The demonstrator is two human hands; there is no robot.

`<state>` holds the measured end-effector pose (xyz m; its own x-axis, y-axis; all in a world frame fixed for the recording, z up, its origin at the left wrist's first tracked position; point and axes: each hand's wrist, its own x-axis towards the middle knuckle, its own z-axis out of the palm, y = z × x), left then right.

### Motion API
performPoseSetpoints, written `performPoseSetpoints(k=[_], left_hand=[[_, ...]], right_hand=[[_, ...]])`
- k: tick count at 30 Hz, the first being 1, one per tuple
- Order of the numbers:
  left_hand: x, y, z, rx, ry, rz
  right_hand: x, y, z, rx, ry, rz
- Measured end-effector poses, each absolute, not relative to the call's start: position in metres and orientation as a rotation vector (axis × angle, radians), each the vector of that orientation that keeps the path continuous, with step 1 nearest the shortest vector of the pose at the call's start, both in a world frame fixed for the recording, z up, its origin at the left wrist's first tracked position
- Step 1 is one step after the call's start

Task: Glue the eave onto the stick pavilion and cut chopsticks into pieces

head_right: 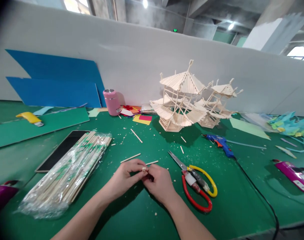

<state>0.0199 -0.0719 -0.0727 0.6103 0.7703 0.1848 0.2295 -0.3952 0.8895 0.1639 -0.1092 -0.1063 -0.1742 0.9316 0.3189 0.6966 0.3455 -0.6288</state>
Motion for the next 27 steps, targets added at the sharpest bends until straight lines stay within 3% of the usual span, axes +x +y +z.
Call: performPoseSetpoints(k=[7,11,17,21,27], left_hand=[[0.020,-0.074,-0.069,1.950,0.884,0.693],[0.021,-0.074,-0.070,2.008,0.843,0.843],[0.022,-0.072,-0.071,1.972,0.658,1.018],[0.025,-0.073,-0.071,2.021,0.667,0.990],[0.029,-0.086,-0.078,2.117,0.690,1.005]], right_hand=[[0.162,-0.109,-0.103,-1.432,-1.946,0.604],[0.167,-0.112,-0.090,-1.393,-1.862,0.775],[0.251,-0.155,-0.096,-1.821,-1.742,0.094],[0.305,-0.190,-0.124,-1.933,-1.921,0.016],[0.312,-0.179,-0.127,-1.967,-2.029,0.106]])
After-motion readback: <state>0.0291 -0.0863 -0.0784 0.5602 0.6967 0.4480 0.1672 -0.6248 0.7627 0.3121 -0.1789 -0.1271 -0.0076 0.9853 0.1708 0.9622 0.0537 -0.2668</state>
